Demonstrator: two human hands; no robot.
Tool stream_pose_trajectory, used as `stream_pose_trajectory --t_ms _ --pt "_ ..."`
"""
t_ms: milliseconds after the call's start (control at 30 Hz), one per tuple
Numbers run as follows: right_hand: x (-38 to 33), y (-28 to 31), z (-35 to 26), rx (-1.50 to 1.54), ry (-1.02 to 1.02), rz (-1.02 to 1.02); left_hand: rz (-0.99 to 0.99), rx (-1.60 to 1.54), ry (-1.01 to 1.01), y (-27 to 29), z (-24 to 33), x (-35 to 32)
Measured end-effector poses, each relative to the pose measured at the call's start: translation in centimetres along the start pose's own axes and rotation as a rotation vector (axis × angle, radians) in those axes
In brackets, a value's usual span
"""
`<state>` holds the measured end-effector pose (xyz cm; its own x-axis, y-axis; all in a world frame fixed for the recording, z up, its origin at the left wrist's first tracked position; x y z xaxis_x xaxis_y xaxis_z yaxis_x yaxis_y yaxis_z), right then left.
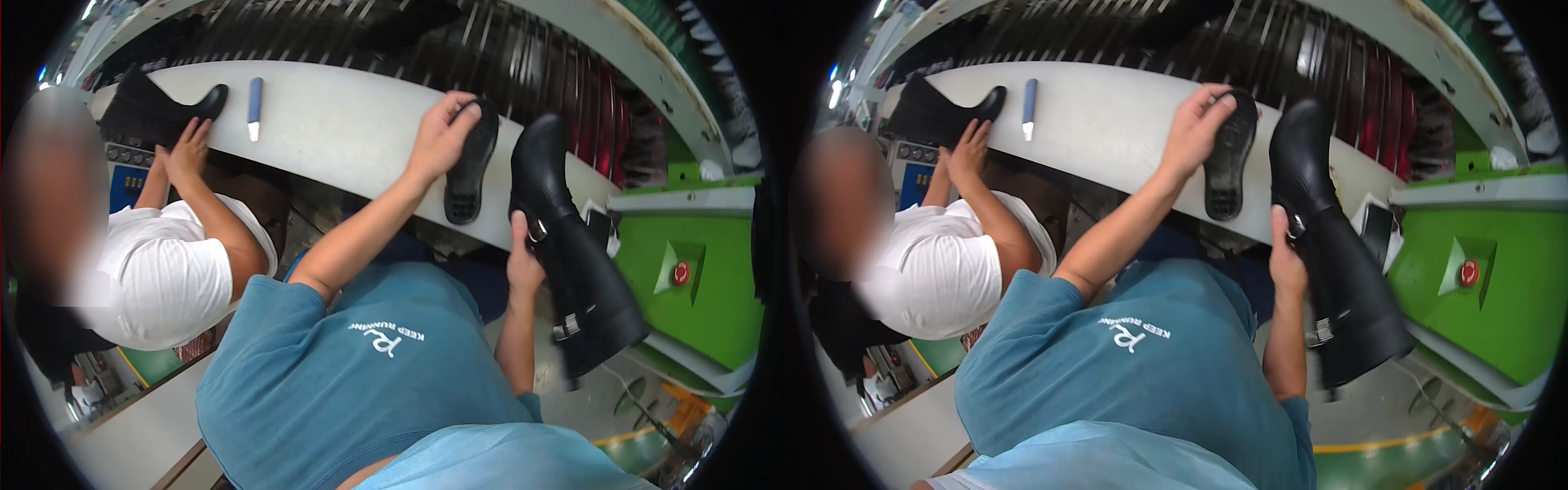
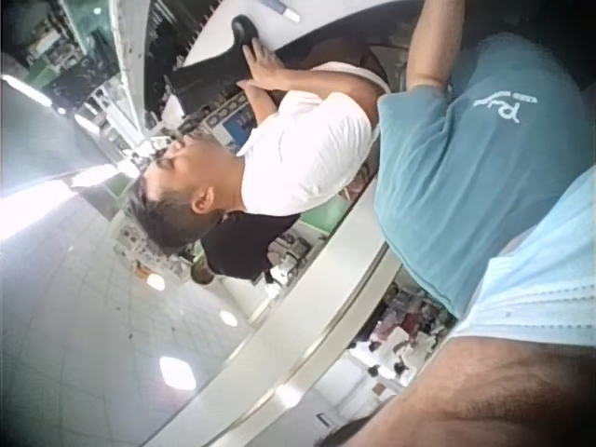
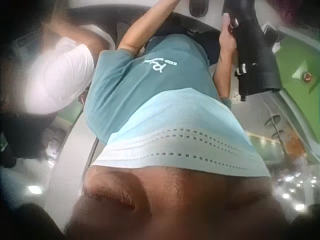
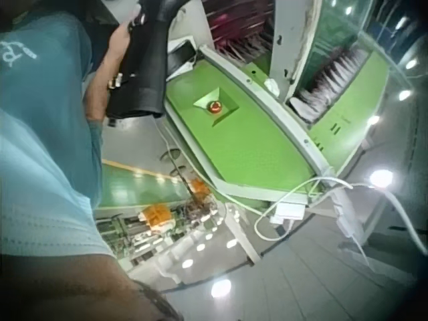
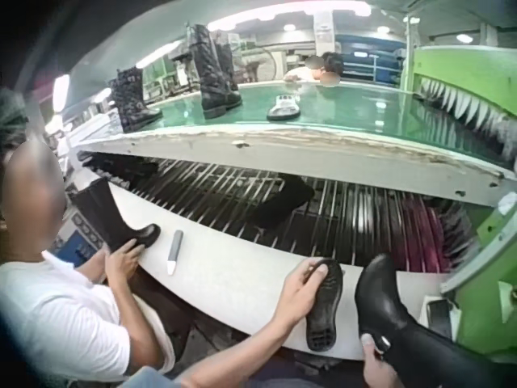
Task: The recorder is inspecting and placing black boots onto a conveyor belt in a shoe manufacturing facility.
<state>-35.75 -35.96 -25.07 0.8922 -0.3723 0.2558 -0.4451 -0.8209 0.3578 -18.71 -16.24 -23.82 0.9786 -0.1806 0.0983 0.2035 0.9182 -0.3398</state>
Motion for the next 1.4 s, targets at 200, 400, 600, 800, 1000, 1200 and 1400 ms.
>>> stream_pose_trajectory --t_ms 200,400,600,800,1000,1200,1400 --pt "-3.4 -1.0 -1.9 -0.245 0.231 0.010 -0.160 -0.161 -0.016 -2.5 2.8 -1.7" --pt "-3.8 -2.5 -1.9 -0.134 0.221 -0.094 -0.172 0.136 -0.209 -3.2 5.5 -3.5" --pt "-3.8 -3.4 -2.3 0.034 0.296 -0.089 -0.253 0.115 -0.254 -3.4 6.0 -4.0" --pt "-4.1 -4.0 -2.2 0.025 0.315 -0.092 -0.242 0.131 -0.280 -3.7 6.2 -4.3" --pt "-4.3 -4.3 -1.8 0.015 0.279 -0.114 -0.242 0.133 -0.307 -3.7 6.2 -4.3" --pt "-4.2 -4.2 -1.8 -0.002 0.270 -0.107 -0.243 0.183 -0.358 -3.8 6.2 -4.3" --pt "-4.2 -4.1 -2.0 -0.003 0.284 -0.097 -0.245 0.174 -0.346 -3.8 6.1 -4.4"
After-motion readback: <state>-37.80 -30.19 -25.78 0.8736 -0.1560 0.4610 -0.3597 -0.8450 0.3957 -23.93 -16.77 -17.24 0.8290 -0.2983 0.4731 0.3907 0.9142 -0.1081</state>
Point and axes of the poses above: each hand's wrist, its own x-axis towards the middle knuckle, its own y-axis out of the back of the hand, z = x × y, the point moved 4 cm from there along x, towards the middle knuckle, and after that the axes turned 5 degrees about -z, right-handed, at the moved point
